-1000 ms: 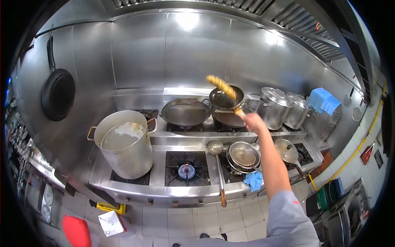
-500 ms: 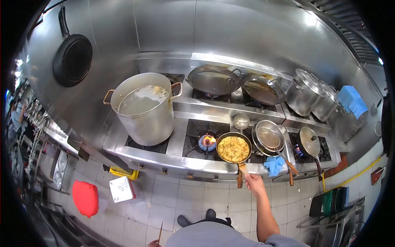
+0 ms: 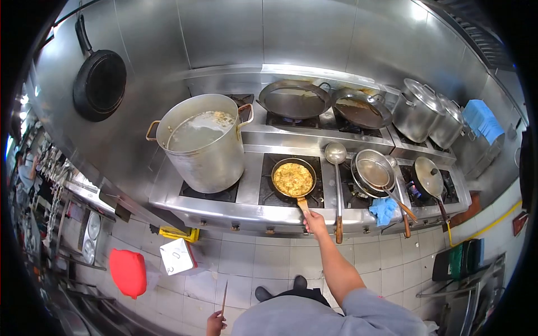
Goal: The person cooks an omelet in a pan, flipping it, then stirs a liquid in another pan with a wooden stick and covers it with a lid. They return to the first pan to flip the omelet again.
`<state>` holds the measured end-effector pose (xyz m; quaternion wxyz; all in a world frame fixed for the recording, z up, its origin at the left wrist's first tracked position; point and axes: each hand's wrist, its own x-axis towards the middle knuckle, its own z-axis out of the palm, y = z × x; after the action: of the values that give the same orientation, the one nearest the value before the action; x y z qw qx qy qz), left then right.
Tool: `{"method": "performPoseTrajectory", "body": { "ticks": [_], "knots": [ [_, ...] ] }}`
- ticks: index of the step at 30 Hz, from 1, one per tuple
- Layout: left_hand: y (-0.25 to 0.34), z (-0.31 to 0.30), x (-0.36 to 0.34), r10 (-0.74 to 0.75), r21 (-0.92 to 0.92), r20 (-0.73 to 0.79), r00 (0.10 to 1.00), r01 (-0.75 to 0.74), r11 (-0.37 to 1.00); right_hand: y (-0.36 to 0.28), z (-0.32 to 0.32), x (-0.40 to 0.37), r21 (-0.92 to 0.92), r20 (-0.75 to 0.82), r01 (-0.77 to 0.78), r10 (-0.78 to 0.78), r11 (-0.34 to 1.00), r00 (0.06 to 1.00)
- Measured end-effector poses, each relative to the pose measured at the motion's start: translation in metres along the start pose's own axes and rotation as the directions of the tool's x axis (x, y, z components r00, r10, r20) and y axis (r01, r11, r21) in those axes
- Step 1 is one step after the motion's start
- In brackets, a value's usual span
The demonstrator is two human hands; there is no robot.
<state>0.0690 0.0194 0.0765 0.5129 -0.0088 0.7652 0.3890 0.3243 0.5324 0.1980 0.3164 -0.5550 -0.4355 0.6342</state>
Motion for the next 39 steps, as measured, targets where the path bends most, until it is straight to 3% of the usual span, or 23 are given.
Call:
{"method": "performPoseTrajectory", "body": {
  "ticks": [4, 6, 8, 9, 10, 11, 12, 14, 16, 17, 18, 19, 20, 22, 24, 28, 31, 33, 35, 36, 37, 38, 39],
  "knots": [
    [-0.021, -0.011, 0.003, 0.056, 0.172, -0.002, 0.998, -0.055, 0.984, 0.003, 0.000, 0.015, -0.110, 0.015, 0.041, -0.039, 0.993, 0.999],
    [-0.035, -0.018, 0.006, 0.246, 0.420, 0.089, 0.965, -0.261, 0.870, 0.004, 0.001, 0.018, -0.188, 0.020, 0.040, -0.037, 0.981, 0.999],
    [-0.042, -0.021, 0.005, 0.314, 0.488, 0.149, 0.938, -0.346, 0.801, 0.010, 0.000, 0.020, -0.377, 0.008, 0.183, -0.194, 0.908, 0.981],
    [-0.045, -0.023, 0.005, 0.310, 0.494, 0.160, 0.937, -0.348, 0.796, 0.015, 0.000, 0.018, -0.376, 0.001, 0.180, -0.194, 0.909, 0.981],
    [-0.043, -0.022, 0.005, 0.291, 0.490, 0.158, 0.944, -0.331, 0.806, 0.027, -0.004, 0.019, -0.429, -0.078, 0.360, -0.430, 0.829, 0.899],
    [-0.040, -0.023, 0.007, 0.268, 0.480, 0.156, 0.951, -0.310, 0.820, 0.034, -0.006, 0.013, -0.497, -0.140, 0.507, -0.642, 0.704, 0.754],
    [-0.037, -0.023, 0.009, 0.245, 0.475, 0.152, 0.958, -0.288, 0.832, 0.042, -0.011, 0.002, -0.498, -0.152, 0.505, -0.644, 0.705, 0.750],
    [-0.023, -0.022, 0.016, 0.191, 0.459, 0.137, 0.972, -0.234, 0.857, 0.049, -0.017, -0.038, -0.376, -0.323, 0.544, -0.656, 0.750, 0.681],
    [0.012, -0.013, 0.015, 0.054, 0.392, 0.085, 0.995, -0.083, 0.916, 0.087, -0.032, -0.069, -0.166, -0.194, 0.353, -0.381, 0.921, 0.904],
    [0.025, -0.009, 0.016, 0.000, 0.347, 0.079, 0.997, -0.028, 0.937, 0.147, -0.053, -0.084, -0.451, 0.068, 0.084, -0.059, 0.888, 0.996],
    [0.009, -0.013, 0.047, -0.022, 0.244, 0.139, 0.990, -0.013, 0.970, 0.152, -0.055, -0.108, -0.538, 0.189, -0.040, 0.167, 0.842, 0.968],
    [0.010, -0.008, 0.058, -0.020, 0.273, 0.140, 0.990, -0.019, 0.962, 0.174, -0.066, -0.113, -0.712, 0.325, -0.037, 0.375, 0.702, 0.868],
    [0.015, -0.005, 0.065, -0.015, 0.304, 0.140, 0.990, -0.028, 0.952, 0.195, -0.074, -0.118, -0.800, 0.377, 0.083, 0.392, 0.594, 0.839],
    [0.028, 0.011, 0.078, -0.003, 0.323, 0.161, 0.987, -0.050, 0.945, 0.202, -0.078, -0.125, -0.800, 0.367, 0.099, 0.352, 0.591, 0.861],
    [0.035, 0.029, 0.086, -0.002, 0.352, 0.178, 0.984, -0.062, 0.934, 0.198, -0.078, -0.131, -0.556, 0.132, -0.122, 0.232, 0.822, 0.964],
    [0.049, 0.062, 0.097, 0.016, 0.451, 0.304, 0.953, -0.159, 0.878, 0.108, -0.067, -0.098, -0.341, -0.037, 0.039, -0.054, 0.939, 0.998],
    [0.062, 0.074, 0.090, 0.033, 0.533, 0.333, 0.943, -0.216, 0.818, 0.047, -0.059, -0.042, -0.465, -0.267, 0.364, -0.520, 0.807, 0.812],
    [0.066, 0.081, 0.081, 0.045, 0.557, 0.337, 0.940, -0.237, 0.796, 0.000, -0.043, -0.023, -0.581, -0.270, 0.424, -0.656, 0.695, 0.705],
    [0.062, 0.081, 0.074, 0.049, 0.464, 0.267, 0.963, -0.173, 0.869, -0.004, -0.023, 0.011, -0.671, -0.218, 0.466, -0.754, 0.577, 0.620],
    [0.054, 0.077, 0.072, 0.042, 0.468, 0.259, 0.965, -0.164, 0.868, -0.003, -0.013, 0.013, -0.666, -0.218, 0.464, -0.747, 0.584, 0.628],
    [0.048, 0.075, 0.069, 0.083, 0.498, 0.250, 0.965, -0.202, 0.843, -0.005, -0.002, 0.017, -0.540, -0.096, 0.267, -0.373, 0.798, 0.923],
    [0.045, 0.077, 0.069, 0.130, 0.521, 0.240, 0.962, -0.241, 0.819, -0.010, 0.004, 0.021, -0.461, 0.100, -0.016, 0.069, 0.887, 0.993],
    [0.041, 0.077, 0.068, 0.136, 0.510, 0.228, 0.964, -0.237, 0.827, -0.013, 0.007, 0.020, -0.466, 0.117, -0.003, 0.065, 0.885, 0.991]
  ]
}}
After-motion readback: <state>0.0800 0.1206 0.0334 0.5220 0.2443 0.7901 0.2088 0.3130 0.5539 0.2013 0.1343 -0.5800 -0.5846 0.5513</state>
